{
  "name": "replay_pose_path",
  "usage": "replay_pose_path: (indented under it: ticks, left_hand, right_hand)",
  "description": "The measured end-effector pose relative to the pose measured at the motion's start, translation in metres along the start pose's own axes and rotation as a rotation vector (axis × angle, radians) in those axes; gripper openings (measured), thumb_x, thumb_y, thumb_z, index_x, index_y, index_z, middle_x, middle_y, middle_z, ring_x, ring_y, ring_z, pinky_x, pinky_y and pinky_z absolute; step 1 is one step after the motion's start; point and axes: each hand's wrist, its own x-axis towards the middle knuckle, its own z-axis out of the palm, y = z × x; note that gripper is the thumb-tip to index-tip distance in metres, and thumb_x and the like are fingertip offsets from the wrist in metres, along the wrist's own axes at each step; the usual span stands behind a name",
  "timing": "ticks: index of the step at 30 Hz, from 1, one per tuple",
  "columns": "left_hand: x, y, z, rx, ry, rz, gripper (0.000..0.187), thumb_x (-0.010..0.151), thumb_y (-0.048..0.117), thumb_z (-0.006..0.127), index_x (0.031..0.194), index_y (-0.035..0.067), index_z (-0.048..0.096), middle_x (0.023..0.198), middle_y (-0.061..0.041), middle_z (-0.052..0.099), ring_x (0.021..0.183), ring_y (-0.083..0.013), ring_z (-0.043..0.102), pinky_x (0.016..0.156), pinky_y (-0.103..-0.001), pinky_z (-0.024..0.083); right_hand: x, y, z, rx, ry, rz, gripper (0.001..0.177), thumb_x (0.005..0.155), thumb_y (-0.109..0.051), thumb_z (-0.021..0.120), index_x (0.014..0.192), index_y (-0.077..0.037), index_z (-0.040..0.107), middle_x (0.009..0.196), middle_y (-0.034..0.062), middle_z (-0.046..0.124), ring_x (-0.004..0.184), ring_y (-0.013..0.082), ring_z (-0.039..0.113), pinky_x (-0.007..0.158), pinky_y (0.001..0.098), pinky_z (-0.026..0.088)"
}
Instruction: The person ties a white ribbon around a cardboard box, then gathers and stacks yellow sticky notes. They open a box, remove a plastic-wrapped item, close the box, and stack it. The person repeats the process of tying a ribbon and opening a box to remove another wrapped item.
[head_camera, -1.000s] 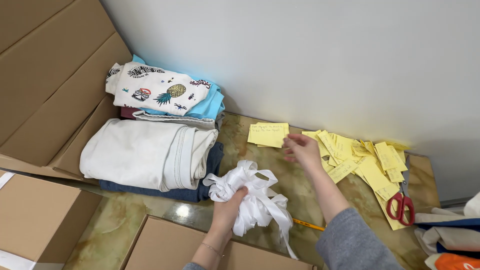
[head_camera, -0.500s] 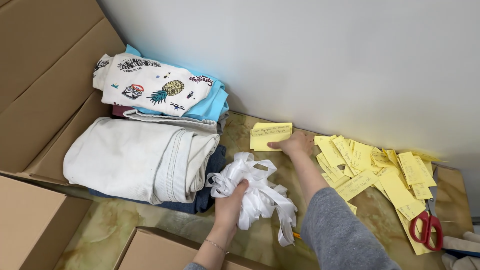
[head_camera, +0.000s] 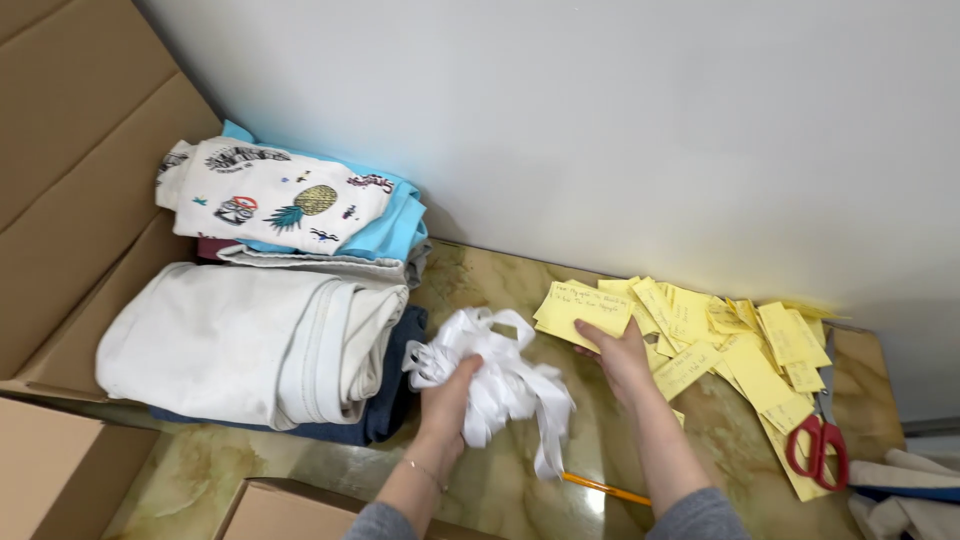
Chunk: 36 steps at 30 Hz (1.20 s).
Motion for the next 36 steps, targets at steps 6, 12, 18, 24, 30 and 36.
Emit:
replay_pose_path:
  ticks: [6,12,18,24,30,36]
  left_hand:
    - [-0.009,0.039,0.072,-0.047,-0.118,0.003,0.085,0.082,0.027,0.084,0.151,-0.008,0.048,0.148,-0.027,0.056,0.140,-0.0365,0.055,0.109,-0.050,0.049]
    - [0.011,0.080,0.124,-0.327,-0.033,0.115,0.088,0.092,0.037,0.076,0.157,-0.002,0.031,0.155,-0.025,0.050,0.146,-0.0375,0.050,0.116,-0.053,0.047]
    - [0.147,0.040,0.126,0.062,0.131,0.149,0.079,0.090,0.045,0.079,0.152,0.006,0.048,0.142,-0.014,0.063,0.134,-0.0297,0.061,0.107,-0.048,0.055]
    - [0.032,0.074,0.136,0.332,-0.198,0.184,0.119,0.085,0.063,0.080,0.166,0.002,0.017,0.173,-0.017,0.024,0.161,-0.0306,0.020,0.131,-0.049,0.024]
    - [-0.006,0.104,0.130,0.570,-0.319,0.090,0.106,0.094,0.044,0.079,0.165,-0.004,0.016,0.170,-0.030,0.019,0.156,-0.0466,0.024,0.116,-0.064,0.036]
    - [0.051,0.106,0.088,1.348,-0.164,0.492,0.097,0.087,0.046,0.083,0.149,-0.013,0.039,0.136,-0.037,0.049,0.071,-0.0293,0.079,0.062,-0.038,0.070]
  right_hand:
    - [-0.014,-0.010,-0.073,0.075,-0.081,0.086,0.073,0.086,0.005,0.078,0.148,0.003,0.039,0.141,0.0276,0.057,0.125,0.0410,0.064,0.098,0.0483,0.060]
    - [-0.014,-0.009,-0.090,0.117,-0.098,0.118,0.073,0.085,0.006,0.077,0.150,0.005,0.042,0.141,0.0271,0.060,0.123,0.0405,0.065,0.099,0.0478,0.059]
    - [-0.014,-0.006,-0.095,0.181,-0.092,0.138,0.074,0.083,0.006,0.080,0.147,0.005,0.044,0.134,0.0226,0.063,0.114,0.0364,0.069,0.096,0.0459,0.060]
    - [-0.018,-0.005,-0.098,0.210,-0.091,0.138,0.075,0.081,0.005,0.081,0.147,0.006,0.045,0.131,0.0211,0.064,0.109,0.0345,0.070,0.094,0.0433,0.060]
    - [-0.010,0.007,-0.103,0.201,-0.111,0.098,0.070,0.083,0.007,0.080,0.144,0.006,0.046,0.126,0.0210,0.065,0.104,0.0330,0.071,0.090,0.0424,0.061]
    - [-0.043,-0.005,-0.100,-0.023,-0.089,0.132,0.066,0.085,0.008,0.078,0.144,0.007,0.047,0.128,0.0295,0.066,0.106,0.0423,0.072,0.080,0.0457,0.063]
